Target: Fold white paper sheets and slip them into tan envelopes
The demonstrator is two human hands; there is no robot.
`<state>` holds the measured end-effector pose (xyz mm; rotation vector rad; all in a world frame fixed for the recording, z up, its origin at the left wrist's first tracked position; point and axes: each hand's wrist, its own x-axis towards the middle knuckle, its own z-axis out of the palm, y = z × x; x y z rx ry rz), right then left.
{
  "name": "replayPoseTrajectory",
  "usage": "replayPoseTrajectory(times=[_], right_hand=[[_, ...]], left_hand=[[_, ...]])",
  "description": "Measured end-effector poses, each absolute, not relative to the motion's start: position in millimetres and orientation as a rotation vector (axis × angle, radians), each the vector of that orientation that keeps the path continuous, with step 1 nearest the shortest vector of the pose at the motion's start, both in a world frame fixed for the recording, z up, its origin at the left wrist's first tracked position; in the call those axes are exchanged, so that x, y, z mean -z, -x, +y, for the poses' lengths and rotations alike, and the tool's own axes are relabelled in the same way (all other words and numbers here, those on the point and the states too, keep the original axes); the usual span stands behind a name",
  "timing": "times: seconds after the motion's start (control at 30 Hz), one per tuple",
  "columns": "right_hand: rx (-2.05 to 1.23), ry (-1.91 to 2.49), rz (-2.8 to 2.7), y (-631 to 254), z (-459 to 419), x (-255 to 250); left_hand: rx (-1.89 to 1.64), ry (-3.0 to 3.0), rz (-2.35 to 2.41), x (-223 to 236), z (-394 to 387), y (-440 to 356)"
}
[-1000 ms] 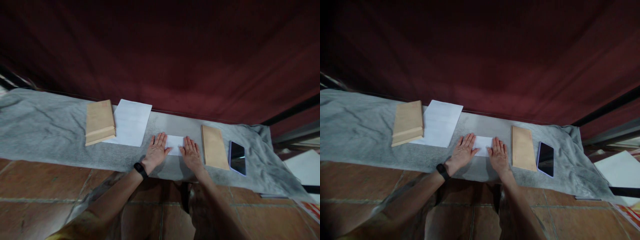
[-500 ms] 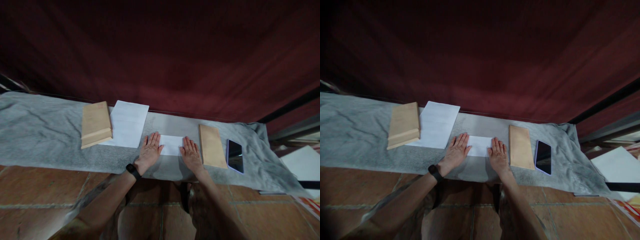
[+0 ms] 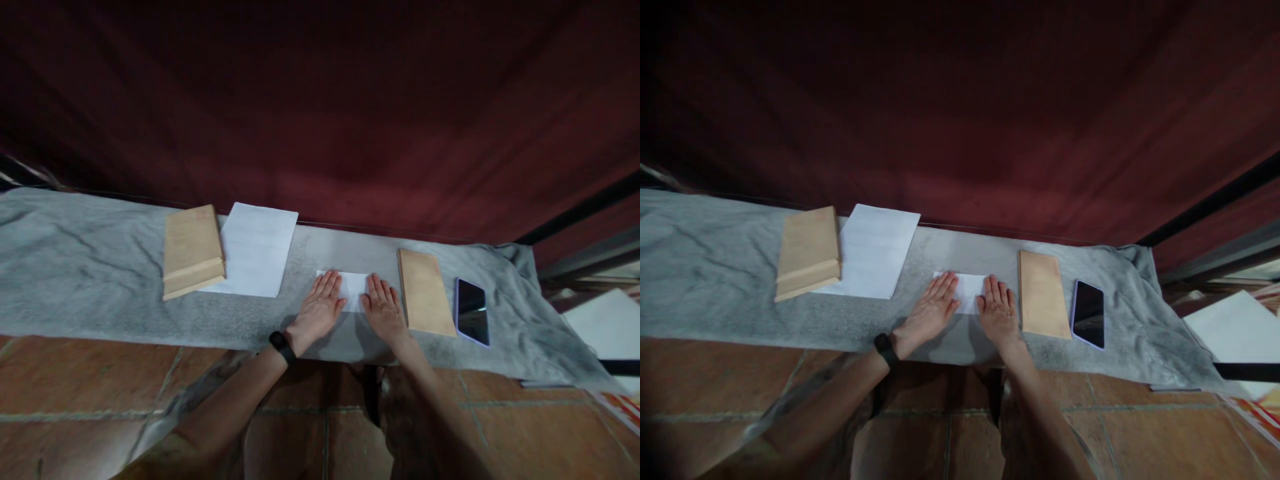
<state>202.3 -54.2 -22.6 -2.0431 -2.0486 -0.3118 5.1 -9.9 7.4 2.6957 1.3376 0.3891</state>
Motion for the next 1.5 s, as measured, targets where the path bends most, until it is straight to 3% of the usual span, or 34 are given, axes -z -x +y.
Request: replayPoseTrajectory(times=[0.3, 0.63, 1.5], right_hand=[[0.274, 2.039, -1.907, -192.7, -46.5, 13.3], [-0.019, 1.892, -2.174, -150.4, -41.8, 10.5], [0.207, 1.929, -2.108, -173.3, -52.8, 16.1]], left_hand=[[-0.324, -2.708, 1.369, -2.7, -11.9, -8.6], [-0.280, -2.740, 1.363, -2.0, -10.9, -9.2], [-0.277, -2.679, 1.520, -3.8, -4.1, 9.9]])
